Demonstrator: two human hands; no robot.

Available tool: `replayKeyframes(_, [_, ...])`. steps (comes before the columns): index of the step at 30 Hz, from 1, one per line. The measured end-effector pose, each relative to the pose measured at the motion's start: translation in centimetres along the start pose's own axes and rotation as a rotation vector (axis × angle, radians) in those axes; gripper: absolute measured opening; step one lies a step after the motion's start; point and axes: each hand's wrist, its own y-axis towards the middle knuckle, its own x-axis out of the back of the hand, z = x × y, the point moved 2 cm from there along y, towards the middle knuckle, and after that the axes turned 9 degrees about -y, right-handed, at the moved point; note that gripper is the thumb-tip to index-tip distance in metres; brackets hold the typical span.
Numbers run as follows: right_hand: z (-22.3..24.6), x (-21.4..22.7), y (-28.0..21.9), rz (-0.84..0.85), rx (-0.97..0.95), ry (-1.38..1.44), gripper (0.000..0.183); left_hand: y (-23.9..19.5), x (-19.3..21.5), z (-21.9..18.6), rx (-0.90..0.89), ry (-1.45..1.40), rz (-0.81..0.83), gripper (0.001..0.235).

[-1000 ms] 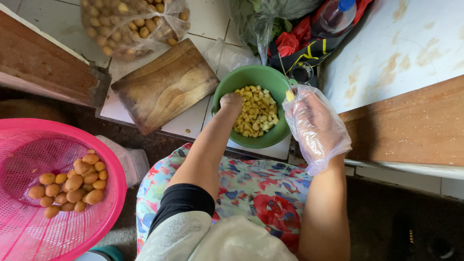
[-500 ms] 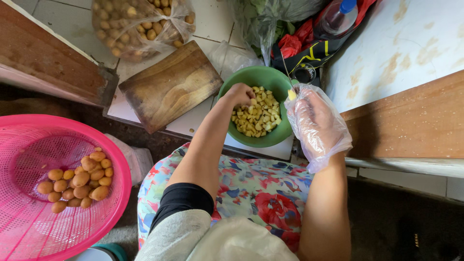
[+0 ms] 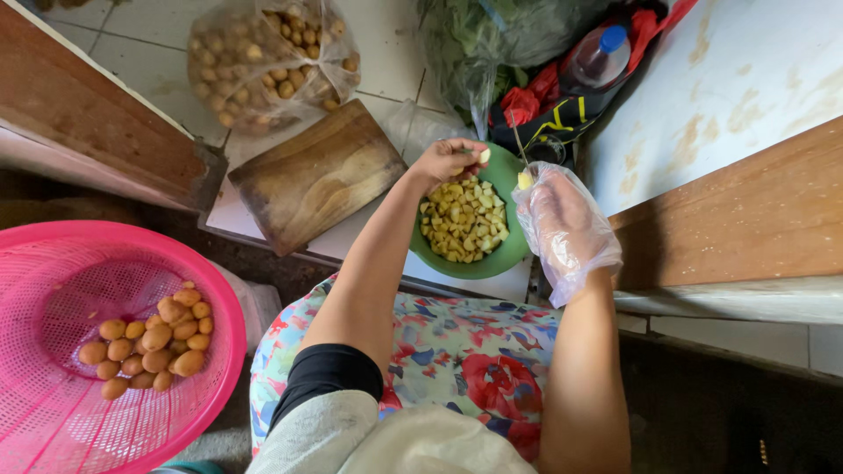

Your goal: The person sits on the floor and cuts small round vegetables into pieces using a knife on a wooden cutting board. The cut pieces are placed into a green bowl. The person wears a plastic glove on the right hand while handling the knife.

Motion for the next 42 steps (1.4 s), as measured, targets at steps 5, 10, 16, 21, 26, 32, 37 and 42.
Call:
replayKeyframes(5, [-0.5,0.5,0.5,-0.028,0.001,-0.14,0.041,-1.8,-5.2,-4.4,-0.102,-0.021,0.107,0.033])
replayKeyframes(10, [-1.8,-0.1,1.3,-0.07,0.084,-0.077,0.04,-3.2,-8.8,-6.8,-0.158,-0.01,0.163,0.028])
replayKeyframes(16, [-3.2,-0.9,2.0,-0.063,0.098,-0.114,0.041,-4.9,-10.0,-8.2,-0.211,0.07,0.239,0.02])
replayKeyframes(21, [-3.2,-2.0,2.3,-0.003,-0.01,-0.027,0.041,-5.8,-9.2,-8.7,-0.173,0.045,0.269,0.018])
replayKeyframes(26, [-2.2,-3.3,2.2,0.076,0.127,0.107,0.04,-6.1,-8.1,-8.9,-0.153,0.041,0.262,0.015])
replayKeyframes(32, [-2.1,-2.9,3.0,-0.059,0.152,-0.465,0.038,-6.2,-6.9,-8.7,-0.129,0.038,0.239,0.013])
replayKeyframes(37, [-3.3,-3.1,3.8,-0.069,0.234,-0.23,0.037,-6.3,-5.9,-8.8,-0.113,0.04,0.25,0.018])
replayKeyframes(42, [-5.1,-3.7,3.5,-0.072,-0.144,0.326,0.039,-6.3,-6.1,-8.2,-0.097,0.186,0.171,0.034])
